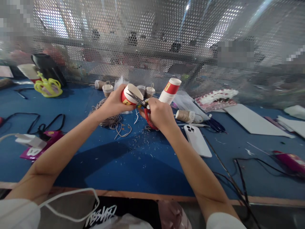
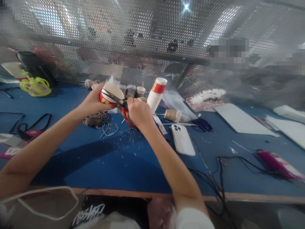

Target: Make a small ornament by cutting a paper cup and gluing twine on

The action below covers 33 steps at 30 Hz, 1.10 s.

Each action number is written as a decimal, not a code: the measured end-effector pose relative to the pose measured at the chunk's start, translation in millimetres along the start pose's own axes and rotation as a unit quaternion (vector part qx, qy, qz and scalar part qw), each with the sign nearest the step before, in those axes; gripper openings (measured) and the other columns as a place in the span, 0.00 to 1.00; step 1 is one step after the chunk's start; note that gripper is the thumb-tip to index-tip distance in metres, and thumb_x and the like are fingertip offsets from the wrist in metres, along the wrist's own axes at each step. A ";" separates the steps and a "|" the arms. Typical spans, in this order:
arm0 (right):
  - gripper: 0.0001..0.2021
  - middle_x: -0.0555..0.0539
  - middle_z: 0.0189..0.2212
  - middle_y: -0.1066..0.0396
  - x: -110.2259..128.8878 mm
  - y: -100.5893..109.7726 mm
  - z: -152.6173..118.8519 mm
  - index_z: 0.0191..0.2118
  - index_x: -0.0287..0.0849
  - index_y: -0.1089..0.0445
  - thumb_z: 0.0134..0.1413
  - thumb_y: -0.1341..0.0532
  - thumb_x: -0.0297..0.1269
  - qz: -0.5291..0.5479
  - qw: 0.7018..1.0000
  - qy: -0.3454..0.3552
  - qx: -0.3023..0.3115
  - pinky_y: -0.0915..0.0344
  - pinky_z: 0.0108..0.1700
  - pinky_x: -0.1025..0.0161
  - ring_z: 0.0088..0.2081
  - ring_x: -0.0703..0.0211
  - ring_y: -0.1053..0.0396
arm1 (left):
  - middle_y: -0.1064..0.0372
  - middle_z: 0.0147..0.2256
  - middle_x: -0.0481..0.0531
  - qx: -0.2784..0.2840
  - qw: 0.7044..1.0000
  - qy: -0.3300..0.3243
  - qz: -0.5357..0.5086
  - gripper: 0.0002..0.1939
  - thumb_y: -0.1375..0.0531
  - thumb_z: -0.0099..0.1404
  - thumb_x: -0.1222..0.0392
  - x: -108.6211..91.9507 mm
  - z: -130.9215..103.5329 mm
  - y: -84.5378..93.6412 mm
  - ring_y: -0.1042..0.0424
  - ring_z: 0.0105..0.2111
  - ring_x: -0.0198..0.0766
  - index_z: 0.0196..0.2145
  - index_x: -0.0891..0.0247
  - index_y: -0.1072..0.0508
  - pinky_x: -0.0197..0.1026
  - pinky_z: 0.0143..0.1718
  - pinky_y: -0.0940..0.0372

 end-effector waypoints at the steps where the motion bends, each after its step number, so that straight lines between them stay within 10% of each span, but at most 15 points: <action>1: 0.16 0.36 0.34 0.25 0.1 1.0 -0.1 0.39 0.34 0.31 0.62 0.45 0.44 0.004 1.000 0.004 -0.006 0.45 0.29 0.60 0.31 0.53 0.29 | 0.31 0.35 0.49 0.001 1.000 0.000 -0.005 0.26 0.30 0.46 0.58 1.1 0.1 -0.4 0.29 0.35 0.40 0.43 0.61 0.32 0.43 0.36 0.30; 33: 0.27 0.33 0.38 0.28 5.2 6.3 0.5 0.45 0.32 0.34 0.57 0.45 0.56 -0.044 0.998 0.020 0.026 0.45 0.30 0.58 0.36 0.45 0.29 | 0.30 0.36 0.48 0.032 0.999 0.031 0.008 0.28 0.30 0.45 0.60 -1.2 0.7 -0.4 0.28 0.36 0.40 0.44 0.61 0.33 0.42 0.36 0.29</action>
Point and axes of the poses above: each hand's wrist, its own z-axis towards the middle knuckle, its own y-axis out of the back of the hand, x = y × z, the point moved 6 cm from there along z, towards the middle knuckle
